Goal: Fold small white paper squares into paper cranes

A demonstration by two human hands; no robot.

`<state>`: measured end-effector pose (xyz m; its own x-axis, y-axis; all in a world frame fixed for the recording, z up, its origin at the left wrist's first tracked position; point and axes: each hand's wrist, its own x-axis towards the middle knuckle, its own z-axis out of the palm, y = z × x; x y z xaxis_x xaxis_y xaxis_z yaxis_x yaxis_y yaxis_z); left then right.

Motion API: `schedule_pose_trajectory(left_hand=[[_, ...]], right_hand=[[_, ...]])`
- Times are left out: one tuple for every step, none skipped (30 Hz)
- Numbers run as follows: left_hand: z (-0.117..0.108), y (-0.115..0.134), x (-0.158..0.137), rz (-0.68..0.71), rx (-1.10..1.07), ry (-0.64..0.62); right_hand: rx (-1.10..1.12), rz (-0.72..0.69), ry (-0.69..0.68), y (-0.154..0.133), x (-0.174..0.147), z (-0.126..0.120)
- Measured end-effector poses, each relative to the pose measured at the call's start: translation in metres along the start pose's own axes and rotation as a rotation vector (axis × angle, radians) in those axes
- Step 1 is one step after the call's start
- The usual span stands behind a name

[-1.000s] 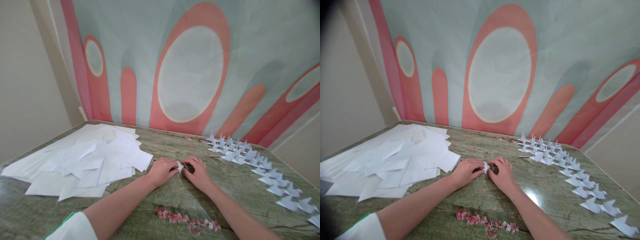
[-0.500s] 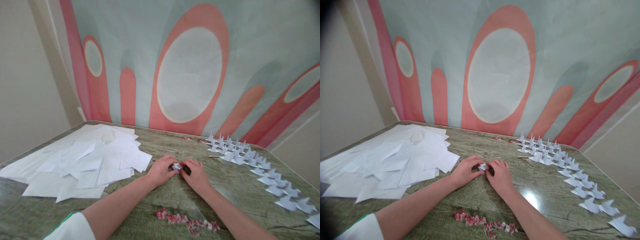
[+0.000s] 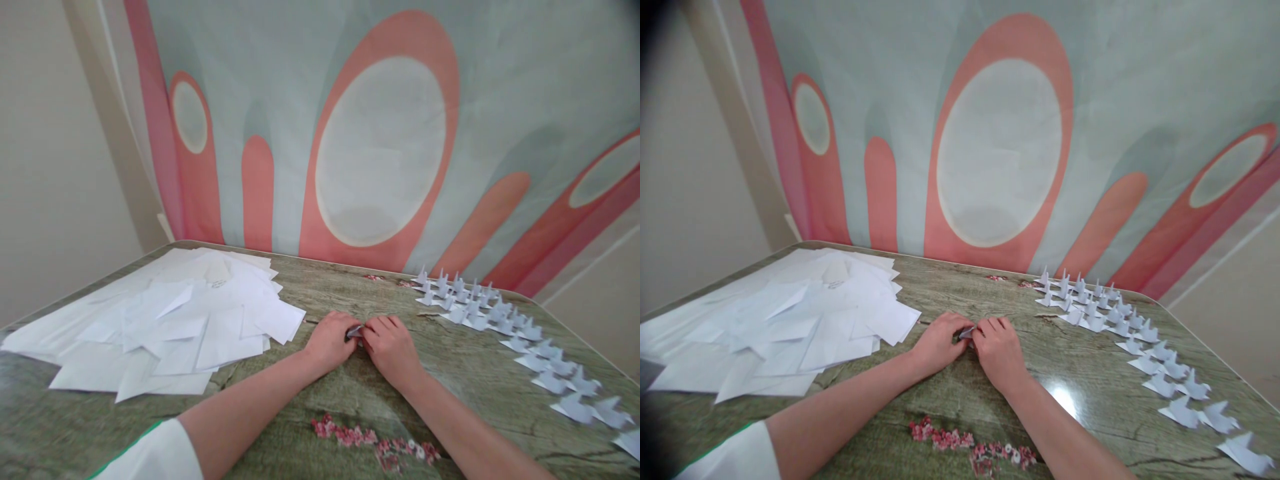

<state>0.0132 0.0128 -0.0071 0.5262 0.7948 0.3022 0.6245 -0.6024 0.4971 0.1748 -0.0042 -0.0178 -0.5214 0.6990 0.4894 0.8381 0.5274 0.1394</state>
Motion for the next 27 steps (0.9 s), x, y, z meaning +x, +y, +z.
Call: schedule_pose_trajectory(left_hand=[[0.0, -0.001, 0.0, -0.001, 0.003, 0.001], [-0.001, -0.001, -0.001, -0.003, 0.005, 0.002], [-0.001, -0.001, -0.001, -0.004, 0.007, 0.003], [-0.001, -0.001, -0.002, -0.004, 0.009, 0.003], [-0.001, -0.001, -0.002, -0.004, 0.011, 0.003], [-0.001, -0.001, -0.002, -0.004, 0.013, 0.002], [-0.001, -0.001, -0.002, -0.005, 0.015, 0.002], [-0.001, -0.001, -0.003, -0.007, 0.018, 0.001], [-0.001, -0.001, -0.003, -0.01, 0.022, 0.001], [-0.001, -0.001, -0.004, -0.014, 0.025, 0.001], [-0.001, -0.001, -0.004, -0.018, 0.028, 0.002], [-0.001, -0.001, -0.004, -0.023, 0.031, 0.003], [-0.001, -0.001, -0.005, -0.027, 0.033, 0.004], [-0.001, -0.002, -0.005, -0.032, 0.034, 0.005], [0.0, -0.002, -0.005, -0.037, 0.034, 0.005], [0.0, -0.003, -0.005, -0.042, 0.034, 0.006], [0.0, -0.004, -0.005, -0.047, 0.032, 0.007], [0.001, -0.004, -0.005, -0.052, 0.03, 0.008], [0.001, -0.005, -0.005, -0.057, 0.028, 0.01], [0.001, -0.005, -0.005, -0.061, 0.024, 0.011], [0.002, -0.006, -0.005, -0.063, 0.021, 0.013], [0.002, -0.006, -0.006, -0.065, 0.017, 0.013], [0.002, -0.007, -0.006, -0.067, 0.012, 0.014], [0.002, -0.007, -0.006, -0.069, 0.008, 0.015], [0.002, -0.008, -0.006, -0.072, 0.004, 0.016], [0.002, -0.008, -0.006, -0.075, 0.001, 0.016], [0.002, -0.009, -0.006, -0.079, -0.002, 0.016]], right_hand=[[-0.002, -0.004, 0.005, 0.0, 0.0, -0.001], [-0.004, -0.008, 0.01, 0.0, -0.001, -0.001], [-0.006, -0.011, 0.015, 0.0, -0.001, -0.002], [-0.008, -0.014, 0.022, 0.0, -0.001, -0.003], [-0.009, -0.014, 0.029, -0.001, -0.001, -0.003], [-0.007, -0.012, 0.035, -0.001, -0.001, -0.003], [-0.001, -0.004, 0.04, -0.001, -0.001, -0.003], [0.014, 0.009, 0.043, -0.002, -0.001, -0.003], [0.044, 0.028, 0.044, -0.002, -0.001, -0.002], [0.094, 0.055, 0.045, -0.002, -0.001, -0.001], [0.168, 0.086, 0.043, -0.001, -0.002, 0.0], [0.266, 0.125, 0.039, 0.001, -0.003, 0.002], [0.385, 0.174, 0.037, 0.004, -0.005, 0.004], [0.515, 0.219, 0.023, 0.008, -0.006, 0.005], [0.648, 0.291, 0.012, 0.012, -0.007, 0.007], [0.765, 0.39, 0.013, 0.016, -0.008, 0.009], [0.791, 0.431, 0.01, 0.02, -0.009, 0.011], [0.807, 0.443, 0.0, 0.024, -0.009, 0.012], [0.829, 0.443, -0.024, 0.028, -0.009, 0.013], [0.84, 0.429, -0.049, 0.03, -0.009, 0.014], [0.854, 0.413, -0.073, 0.032, -0.009, 0.014], [0.866, 0.398, -0.094, 0.033, -0.008, 0.014], [0.876, 0.385, -0.111, 0.034, -0.008, 0.013], [0.886, 0.375, -0.124, 0.034, -0.007, 0.013], [0.894, 0.367, -0.133, 0.033, -0.007, 0.012], [0.902, 0.36, -0.141, 0.033, -0.007, 0.012], [0.909, 0.353, -0.148, 0.033, -0.007, 0.011]])
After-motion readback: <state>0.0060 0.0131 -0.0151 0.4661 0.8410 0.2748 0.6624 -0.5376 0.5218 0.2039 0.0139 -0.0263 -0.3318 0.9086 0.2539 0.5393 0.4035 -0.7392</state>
